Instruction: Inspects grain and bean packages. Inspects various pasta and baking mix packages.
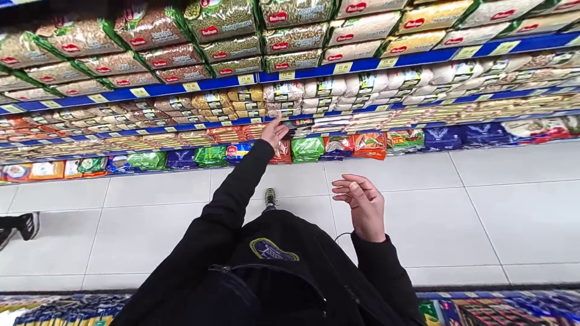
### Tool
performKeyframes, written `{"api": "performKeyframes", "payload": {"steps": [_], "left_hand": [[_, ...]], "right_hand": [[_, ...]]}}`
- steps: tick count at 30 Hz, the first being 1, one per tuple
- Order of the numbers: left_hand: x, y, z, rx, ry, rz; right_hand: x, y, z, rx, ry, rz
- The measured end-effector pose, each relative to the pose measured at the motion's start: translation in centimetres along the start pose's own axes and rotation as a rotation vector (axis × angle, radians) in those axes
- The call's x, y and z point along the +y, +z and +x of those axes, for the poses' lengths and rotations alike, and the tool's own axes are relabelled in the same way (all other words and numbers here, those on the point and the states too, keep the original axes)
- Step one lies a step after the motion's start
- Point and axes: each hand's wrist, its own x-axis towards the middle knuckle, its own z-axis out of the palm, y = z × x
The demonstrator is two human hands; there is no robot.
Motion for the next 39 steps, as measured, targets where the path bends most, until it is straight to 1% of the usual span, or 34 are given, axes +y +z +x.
{"api": "performKeyframes", "payload": {"steps": [3, 5, 8, 12, 16, 20, 23, 26, 28, 31, 35, 39], "left_hand": [[2.4, -0.3, 7.3, 0.157, 0.096, -0.042], [3.5, -0.3, 10.9, 0.230, 0.130, -0.066], [4.1, -0.2, 13.2, 0.286, 0.099, -0.038], [4.6, 0.6, 13.4, 0.273, 0.089, 0.010], [6.9, 2.5, 12.1, 0.222, 0.095, -0.057], [7.9, 3.4, 11.4, 0.226, 0.107, -0.089], [7.9, 3.6, 11.2, 0.247, 0.084, -0.145], [7.7, 2.9, 11.8, 0.225, 0.043, -0.156], [7.8, 2.1, 12.2, 0.214, 0.037, -0.111], [6.8, 2.7, 12.6, 0.183, 0.035, 0.004], [6.3, 1.5, 14.4, 0.151, 0.026, 0.022], [6.2, 2.5, 14.2, 0.151, 0.096, -0.022]], "right_hand": [[0.0, 0.2, 1.1, 0.054, 0.025, 0.013], [0.2, 0.4, 1.7, 0.086, 0.051, 0.005], [0.7, 1.2, 2.7, 0.162, 0.104, 0.026], [1.1, 2.4, 4.0, 0.251, 0.163, 0.048], [1.3, 3.2, 5.6, 0.238, 0.184, 0.091], [1.6, 4.1, 6.5, 0.218, 0.181, 0.123], [1.8, 4.4, 6.4, 0.212, 0.196, 0.134], [1.8, 4.2, 6.4, 0.208, 0.187, 0.150], [1.9, 4.6, 6.4, 0.209, 0.191, 0.141], [1.0, 4.1, 5.8, 0.229, 0.199, 0.115], [1.3, 4.0, 5.5, 0.217, 0.202, 0.136], [1.1, 3.6, 5.0, 0.218, 0.211, 0.155]]}}
